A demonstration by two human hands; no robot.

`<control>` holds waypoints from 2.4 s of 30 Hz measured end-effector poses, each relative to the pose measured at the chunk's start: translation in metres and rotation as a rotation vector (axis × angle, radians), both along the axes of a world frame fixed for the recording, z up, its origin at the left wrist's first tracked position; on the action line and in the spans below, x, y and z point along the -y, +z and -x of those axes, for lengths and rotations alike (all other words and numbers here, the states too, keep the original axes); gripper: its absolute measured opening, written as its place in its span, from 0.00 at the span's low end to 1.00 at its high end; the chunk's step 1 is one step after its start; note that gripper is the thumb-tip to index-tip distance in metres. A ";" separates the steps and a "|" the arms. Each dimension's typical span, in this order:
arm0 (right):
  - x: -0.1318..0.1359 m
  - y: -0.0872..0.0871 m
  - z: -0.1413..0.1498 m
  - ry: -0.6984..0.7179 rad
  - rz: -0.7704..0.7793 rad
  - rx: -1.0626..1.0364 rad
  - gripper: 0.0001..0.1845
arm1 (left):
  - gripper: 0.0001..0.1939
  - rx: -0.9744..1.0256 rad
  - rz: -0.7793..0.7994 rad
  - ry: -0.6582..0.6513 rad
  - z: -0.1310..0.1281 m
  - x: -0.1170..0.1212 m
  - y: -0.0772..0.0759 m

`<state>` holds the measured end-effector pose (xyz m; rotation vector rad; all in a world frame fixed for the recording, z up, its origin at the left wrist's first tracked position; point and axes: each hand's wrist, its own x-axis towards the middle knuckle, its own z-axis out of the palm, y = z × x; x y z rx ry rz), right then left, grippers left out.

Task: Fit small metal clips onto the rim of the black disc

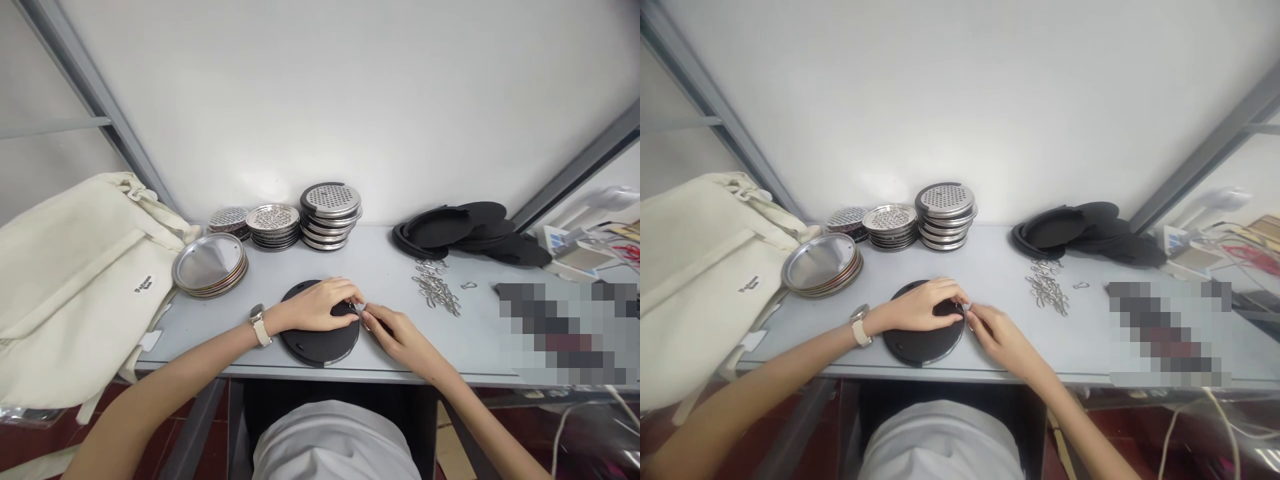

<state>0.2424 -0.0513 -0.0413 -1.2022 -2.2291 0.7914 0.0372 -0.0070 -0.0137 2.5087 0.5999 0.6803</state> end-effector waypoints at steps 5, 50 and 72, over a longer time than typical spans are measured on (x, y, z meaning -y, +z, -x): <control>0.000 0.000 0.000 0.002 0.010 0.001 0.18 | 0.10 -0.019 -0.012 0.026 0.000 0.000 0.000; 0.001 -0.001 0.000 0.014 -0.064 0.045 0.16 | 0.13 0.058 0.089 -0.053 0.003 -0.002 -0.003; 0.001 0.000 -0.001 0.039 -0.043 0.038 0.14 | 0.18 0.085 0.150 -0.020 0.000 0.000 -0.004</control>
